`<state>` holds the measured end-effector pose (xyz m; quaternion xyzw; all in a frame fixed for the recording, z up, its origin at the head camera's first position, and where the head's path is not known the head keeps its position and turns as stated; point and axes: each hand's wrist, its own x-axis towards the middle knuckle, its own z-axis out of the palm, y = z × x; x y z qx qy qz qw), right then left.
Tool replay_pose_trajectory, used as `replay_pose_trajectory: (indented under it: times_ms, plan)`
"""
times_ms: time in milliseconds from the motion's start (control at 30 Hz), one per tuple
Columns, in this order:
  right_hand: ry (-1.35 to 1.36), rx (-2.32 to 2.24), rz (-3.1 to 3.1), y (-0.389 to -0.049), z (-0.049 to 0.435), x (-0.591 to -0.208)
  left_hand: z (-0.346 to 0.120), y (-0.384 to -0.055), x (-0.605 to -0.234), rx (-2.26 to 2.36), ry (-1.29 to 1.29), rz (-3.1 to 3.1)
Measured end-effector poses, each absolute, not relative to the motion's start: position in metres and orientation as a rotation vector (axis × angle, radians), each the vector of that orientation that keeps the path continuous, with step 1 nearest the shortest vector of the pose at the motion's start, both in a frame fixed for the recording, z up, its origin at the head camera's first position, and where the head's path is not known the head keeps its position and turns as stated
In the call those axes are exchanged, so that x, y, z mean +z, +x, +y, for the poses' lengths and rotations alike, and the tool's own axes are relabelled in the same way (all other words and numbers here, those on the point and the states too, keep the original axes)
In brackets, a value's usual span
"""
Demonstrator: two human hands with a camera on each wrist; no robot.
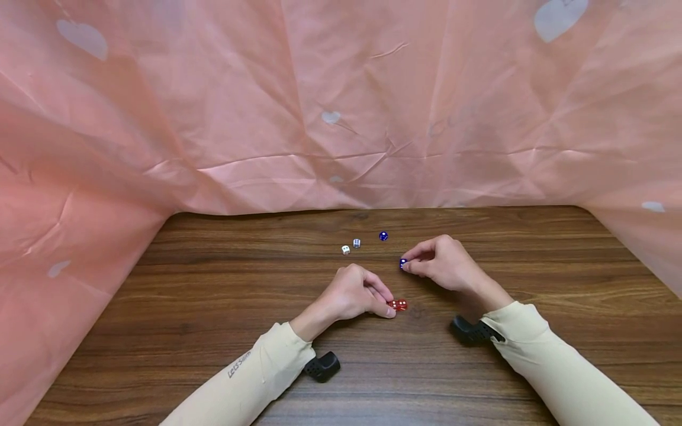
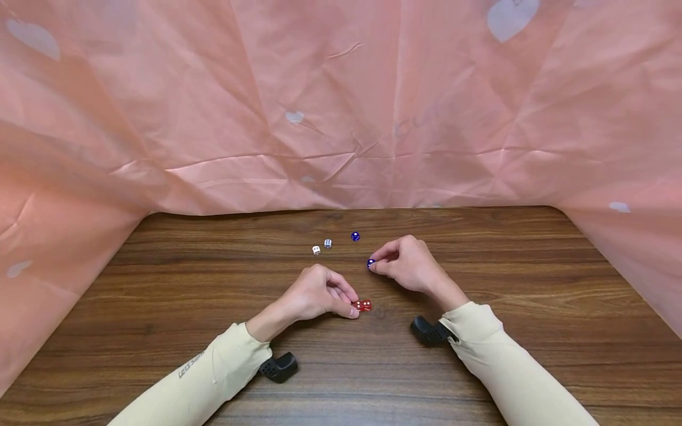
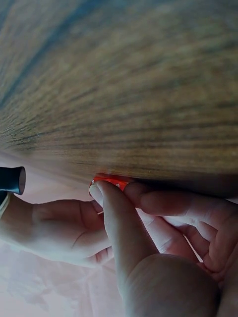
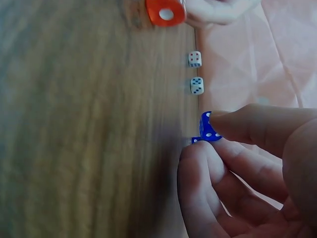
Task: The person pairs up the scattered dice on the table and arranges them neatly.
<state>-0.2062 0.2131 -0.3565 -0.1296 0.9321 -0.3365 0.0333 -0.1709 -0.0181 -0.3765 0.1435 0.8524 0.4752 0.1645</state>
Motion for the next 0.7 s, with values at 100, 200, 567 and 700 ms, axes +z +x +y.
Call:
replay_pose_trajectory:
  times_ms: [100,200,567,700]
  plan:
    - [-0.438,-1.025,2.855,-0.2032,0.2118,-0.3577,-0.0182,-0.1711,-0.3767,1.354,0.409,2.432]
    - [-0.452,-1.019,2.840,-0.2010,0.2112,-0.3591,-0.0184,-0.1711,-0.3769,1.355,0.411,2.433]
    - [-0.482,-1.021,2.796,-0.1975,0.2088,-0.3590,-0.0195,-0.1711,-0.3761,1.366,0.415,2.424]
    - [-0.499,-1.036,2.777,-0.1962,0.2069,-0.3581,-0.0203,-0.1712,-0.3760,1.356,0.423,2.433]
